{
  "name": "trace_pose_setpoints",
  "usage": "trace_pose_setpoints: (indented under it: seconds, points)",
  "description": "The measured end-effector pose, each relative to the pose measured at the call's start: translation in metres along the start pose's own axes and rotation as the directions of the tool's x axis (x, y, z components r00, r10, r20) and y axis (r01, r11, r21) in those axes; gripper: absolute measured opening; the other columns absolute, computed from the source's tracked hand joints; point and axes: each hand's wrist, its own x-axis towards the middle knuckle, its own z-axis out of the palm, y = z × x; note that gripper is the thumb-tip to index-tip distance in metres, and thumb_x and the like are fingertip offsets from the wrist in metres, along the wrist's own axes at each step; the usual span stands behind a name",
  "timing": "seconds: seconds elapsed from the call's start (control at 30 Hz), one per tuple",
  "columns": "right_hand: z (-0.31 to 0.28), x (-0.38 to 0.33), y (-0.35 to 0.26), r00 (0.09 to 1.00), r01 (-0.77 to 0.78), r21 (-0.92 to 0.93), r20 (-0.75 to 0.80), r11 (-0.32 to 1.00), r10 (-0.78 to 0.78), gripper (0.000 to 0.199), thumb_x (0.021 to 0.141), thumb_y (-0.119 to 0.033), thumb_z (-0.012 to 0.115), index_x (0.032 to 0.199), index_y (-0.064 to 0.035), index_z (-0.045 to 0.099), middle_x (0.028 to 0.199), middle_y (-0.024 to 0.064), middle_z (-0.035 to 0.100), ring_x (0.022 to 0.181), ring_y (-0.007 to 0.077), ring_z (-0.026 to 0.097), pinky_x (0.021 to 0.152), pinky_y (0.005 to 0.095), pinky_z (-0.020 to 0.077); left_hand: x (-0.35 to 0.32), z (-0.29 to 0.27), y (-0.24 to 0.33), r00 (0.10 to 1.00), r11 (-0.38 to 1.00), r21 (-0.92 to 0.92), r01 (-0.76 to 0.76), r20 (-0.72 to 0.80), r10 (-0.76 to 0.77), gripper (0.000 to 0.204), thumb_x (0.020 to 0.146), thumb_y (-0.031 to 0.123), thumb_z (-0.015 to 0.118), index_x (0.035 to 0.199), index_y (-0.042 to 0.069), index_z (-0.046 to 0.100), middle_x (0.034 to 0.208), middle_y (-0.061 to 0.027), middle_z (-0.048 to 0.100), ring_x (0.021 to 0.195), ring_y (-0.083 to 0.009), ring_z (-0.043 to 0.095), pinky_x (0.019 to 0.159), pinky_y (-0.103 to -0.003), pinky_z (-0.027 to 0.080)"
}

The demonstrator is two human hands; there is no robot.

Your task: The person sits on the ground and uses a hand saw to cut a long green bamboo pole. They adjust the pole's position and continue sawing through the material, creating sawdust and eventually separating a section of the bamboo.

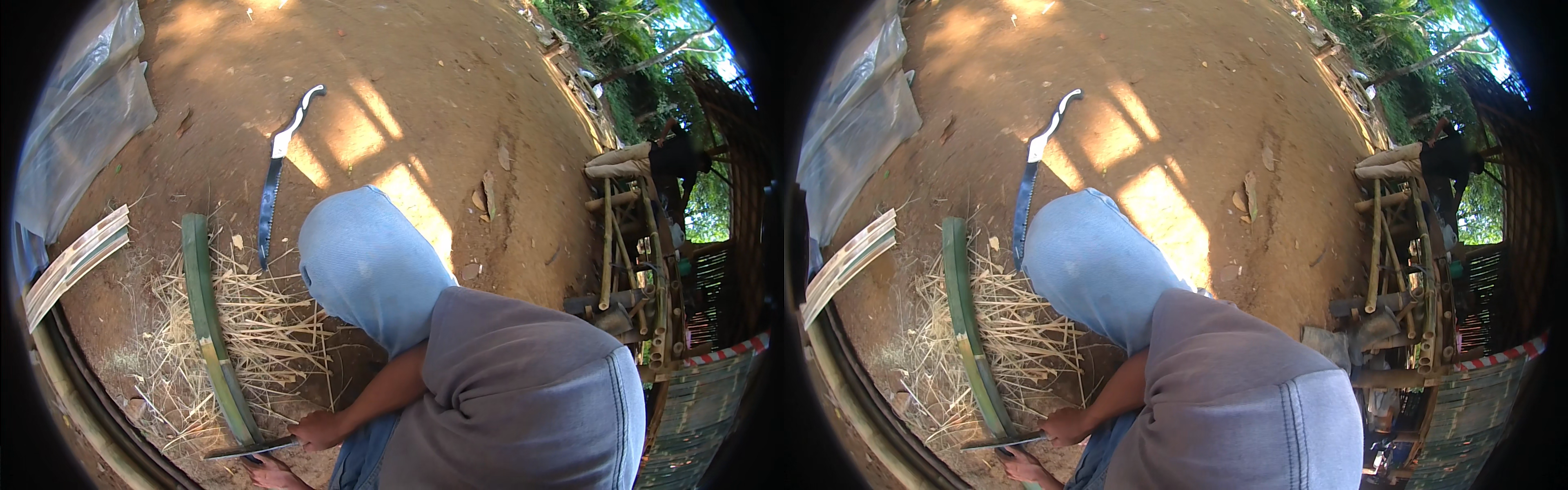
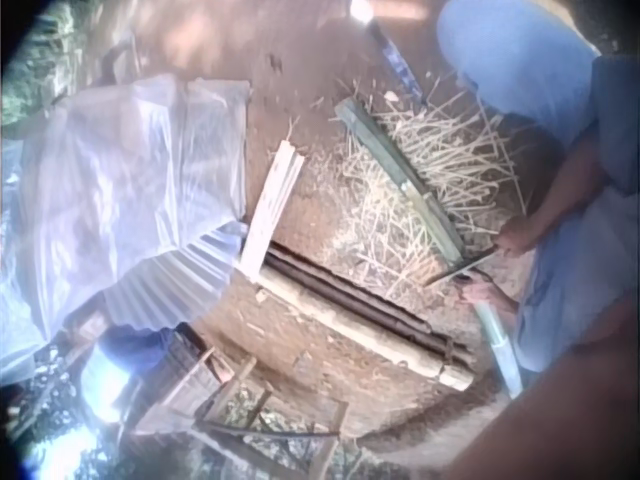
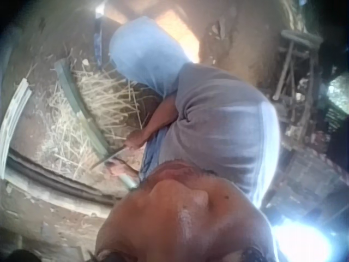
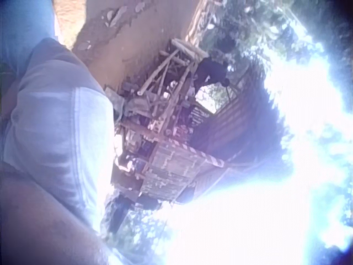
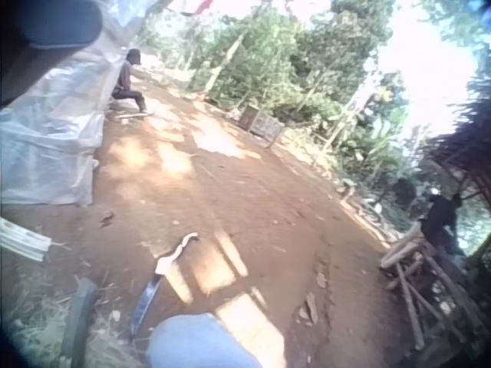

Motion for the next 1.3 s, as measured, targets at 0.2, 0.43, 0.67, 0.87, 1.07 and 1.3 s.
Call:
trace_pose_setpoints:
  seconds: [0.2,0.43,0.67,0.87,1.07,1.3]
  points:
    - [-0.006,-0.006,0.003,0.999,-0.028,0.018,0.021,0.999,0.027,0.042,0.083,-0.028,0.069,0.112,-0.0009,0.055,0.087,0.0242,0.069,0.084,0.0451,0.07,0.073,0.0552,0.0541,-0.008,0.013,-0.004,0.999,0.999,0.036,-0.028,0.028,0.027,0.07,0.105,0.06,0.035,0.143,0.005,0.055,0.139,-0.0158,0.062,0.122,-0.0378,0.059,0.093,-0.051,0.047]
    - [-0.007,0.003,0.014,0.999,0.004,0.083,0.047,0.997,-0.008,0.033,0.091,-0.024,0.067,0.102,0.0034,0.052,0.076,0.0202,0.067,0.071,0.0349,0.069,0.059,0.047,0.0522,-0.015,-0.039,0.048,0.989,0.994,-0.093,0.06,0.143,-0.046,0.056,0.088,0.04,0.067,0.13,0.003,0.062,0.114,-0.0239,0.069,0.112,-0.043,0.061,0.102,-0.052,0.041]
    - [-0.014,-0.003,-0.021,0.995,-0.048,-0.11,0.086,0.993,0.057,0.041,0.089,-0.032,0.067,0.106,0.0029,0.055,0.077,0.021,0.07,0.072,0.0412,0.071,0.067,0.0504,0.0546,-0.012,-0.049,0.036,0.999,0.984,-0.175,0.037,0.029,-0.032,0.057,0.09,0.046,0.057,0.128,0.005,0.061,0.121,-0.0194,0.067,0.119,-0.0347,0.06,0.113,-0.05,0.033]
    - [-0.029,-0.01,-0.03,0.986,-0.097,-0.066,0.131,0.993,0.105,0.042,0.091,-0.035,0.067,0.106,0.002,0.055,0.077,0.0218,0.07,0.072,0.0408,0.071,0.067,0.0483,0.0551,-0.017,-0.044,0.04,1.0,0.976,-0.216,-0.007,-0.021,0.002,0.055,0.09,0.041,0.059,0.128,0.002,0.061,0.124,-0.0202,0.067,0.119,-0.0345,0.061,0.113,-0.049,0.033]
    - [-0.023,-0.008,-0.02,0.99,-0.079,-0.101,0.11,0.992,0.09,0.046,0.091,-0.039,0.069,0.106,0.0028,0.054,0.075,0.0231,0.069,0.072,0.0421,0.071,0.067,0.0496,0.0549,-0.015,-0.056,0.046,0.999,0.974,-0.223,0.03,-0.007,-0.032,0.056,0.087,0.04,0.062,0.128,0.002,0.062,0.124,-0.0211,0.066,0.119,-0.0362,0.06,0.111,-0.049,0.034]
    - [-0.02,-0.008,-0.017,0.995,-0.047,-0.117,0.079,0.992,0.057,0.048,0.091,-0.039,0.069,0.106,0.0032,0.054,0.074,0.0253,0.068,0.073,0.0444,0.07,0.066,0.0512,0.0539,-0.014,-0.052,0.043,0.999,0.964,-0.266,0.017,-0.035,-0.027,0.059,0.088,0.046,0.06,0.129,0.004,0.062,0.122,-0.0204,0.067,0.117,-0.0356,0.06,0.112,-0.05,0.033]
